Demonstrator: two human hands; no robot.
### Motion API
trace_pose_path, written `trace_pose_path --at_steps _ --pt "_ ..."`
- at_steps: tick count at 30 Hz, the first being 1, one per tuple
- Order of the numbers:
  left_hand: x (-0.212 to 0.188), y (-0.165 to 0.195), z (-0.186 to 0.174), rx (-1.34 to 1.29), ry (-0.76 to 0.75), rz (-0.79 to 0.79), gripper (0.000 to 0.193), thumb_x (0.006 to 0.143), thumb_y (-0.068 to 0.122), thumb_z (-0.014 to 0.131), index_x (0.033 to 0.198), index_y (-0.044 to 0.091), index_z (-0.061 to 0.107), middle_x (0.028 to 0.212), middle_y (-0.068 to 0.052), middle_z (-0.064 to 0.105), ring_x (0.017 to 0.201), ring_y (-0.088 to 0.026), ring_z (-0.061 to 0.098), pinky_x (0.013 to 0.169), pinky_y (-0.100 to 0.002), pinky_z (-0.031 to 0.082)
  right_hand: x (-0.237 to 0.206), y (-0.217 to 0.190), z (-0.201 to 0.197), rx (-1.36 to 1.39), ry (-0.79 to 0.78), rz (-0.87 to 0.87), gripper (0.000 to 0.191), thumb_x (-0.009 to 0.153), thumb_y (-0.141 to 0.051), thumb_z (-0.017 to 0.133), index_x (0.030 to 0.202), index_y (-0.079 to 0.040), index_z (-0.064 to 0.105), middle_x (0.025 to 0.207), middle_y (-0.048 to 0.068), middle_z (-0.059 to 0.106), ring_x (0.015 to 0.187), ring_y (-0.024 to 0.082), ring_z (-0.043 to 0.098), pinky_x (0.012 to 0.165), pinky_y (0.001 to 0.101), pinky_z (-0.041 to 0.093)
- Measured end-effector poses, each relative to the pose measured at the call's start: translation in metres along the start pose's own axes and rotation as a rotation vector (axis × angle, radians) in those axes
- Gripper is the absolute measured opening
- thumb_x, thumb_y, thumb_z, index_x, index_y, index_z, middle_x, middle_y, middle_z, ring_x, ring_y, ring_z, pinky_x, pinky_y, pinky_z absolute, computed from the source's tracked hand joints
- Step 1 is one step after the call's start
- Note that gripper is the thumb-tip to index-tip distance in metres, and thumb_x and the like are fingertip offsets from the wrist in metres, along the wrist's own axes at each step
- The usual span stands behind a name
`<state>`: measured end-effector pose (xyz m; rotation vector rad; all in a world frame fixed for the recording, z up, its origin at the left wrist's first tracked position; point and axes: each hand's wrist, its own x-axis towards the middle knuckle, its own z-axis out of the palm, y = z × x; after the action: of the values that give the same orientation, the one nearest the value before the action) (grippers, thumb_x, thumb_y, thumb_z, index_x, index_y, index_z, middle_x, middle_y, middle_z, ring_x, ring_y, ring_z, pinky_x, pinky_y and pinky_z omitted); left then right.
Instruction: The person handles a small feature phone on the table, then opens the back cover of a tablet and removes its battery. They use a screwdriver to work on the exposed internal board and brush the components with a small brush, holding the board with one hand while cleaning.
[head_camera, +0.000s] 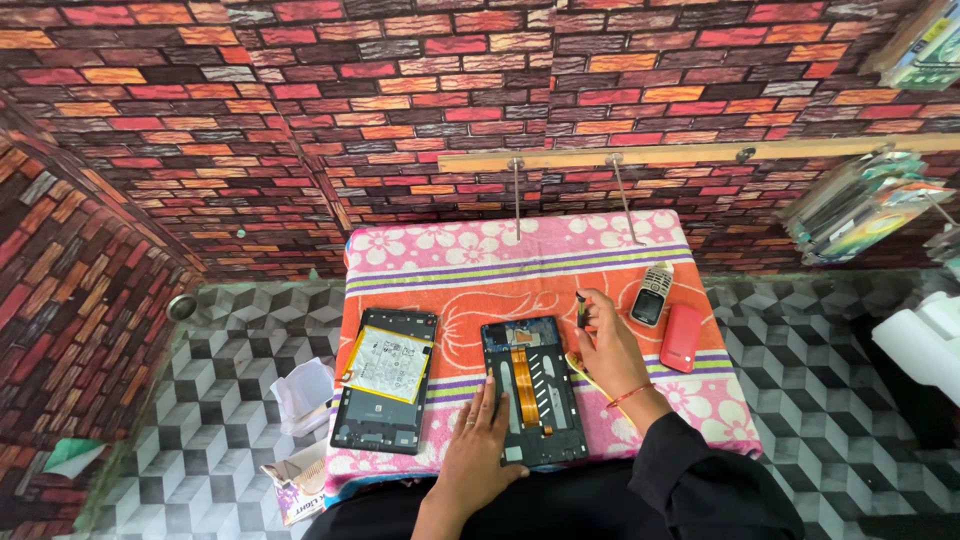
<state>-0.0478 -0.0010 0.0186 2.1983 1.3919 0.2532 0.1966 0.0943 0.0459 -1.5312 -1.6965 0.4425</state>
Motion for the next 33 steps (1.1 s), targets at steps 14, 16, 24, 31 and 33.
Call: trace_pose_path --at_steps 14,16,24,31,33 --pt "-0.002 -0.011 -0.01 0.067 -0.052 -0.095 0.084 0.08 0.015 0.081 0.153 0.014 0.039 0.163 -0.024 0.022 0.152 -0.042 0.019 0.121 -0.05 0.022 -0.002 0.002 -0.008 0.089 -0.025 0.073 0.065 0.089 0.004 0.066 0.145 -0.012 0.036 0.115 0.018 0.065 0.106 0.028 0.072 0.085 0.0364 0.061" --pt "-0.002 -0.012 -0.012 0.025 -0.028 -0.093 0.075 0.08 0.011 0.08 0.147 0.013 0.047 0.161 -0.021 0.03 0.151 -0.041 0.024 0.121 -0.049 0.026 -0.002 0.003 -0.009 0.099 -0.025 0.079 0.066 0.089 0.004 0.066 0.146 -0.012 0.036 0.116 0.018 0.065 0.106 0.028 0.072 0.085 0.0367 0.061" --pt "-0.001 -0.001 -0.019 -0.038 0.01 -0.131 0.05 0.077 0.007 0.081 0.122 0.013 0.061 0.129 -0.016 0.055 0.126 -0.037 0.052 0.103 -0.048 0.047 -0.002 0.002 -0.01 0.021 -0.016 0.115 0.066 0.089 -0.001 0.07 0.145 -0.014 0.038 0.111 0.013 0.069 0.103 0.026 0.073 0.085 0.0361 0.06" --pt "0.007 -0.003 -0.014 -0.069 0.045 -0.118 0.055 0.071 0.003 0.084 0.115 0.009 0.053 0.123 -0.022 0.053 0.12 -0.043 0.053 0.099 -0.05 0.048 -0.002 0.002 -0.009 0.041 0.02 0.085 0.067 0.087 -0.001 0.071 0.144 -0.012 0.038 0.109 0.013 0.068 0.099 0.024 0.073 0.084 0.0353 0.06" --pt "0.006 -0.004 -0.013 -0.069 0.029 -0.115 0.055 0.07 0.003 0.084 0.115 0.009 0.053 0.122 -0.022 0.053 0.119 -0.043 0.053 0.098 -0.05 0.049 -0.002 0.003 -0.008 0.042 0.027 0.095 0.068 0.087 -0.001 0.072 0.145 -0.012 0.038 0.11 0.013 0.068 0.099 0.024 0.073 0.083 0.035 0.06"
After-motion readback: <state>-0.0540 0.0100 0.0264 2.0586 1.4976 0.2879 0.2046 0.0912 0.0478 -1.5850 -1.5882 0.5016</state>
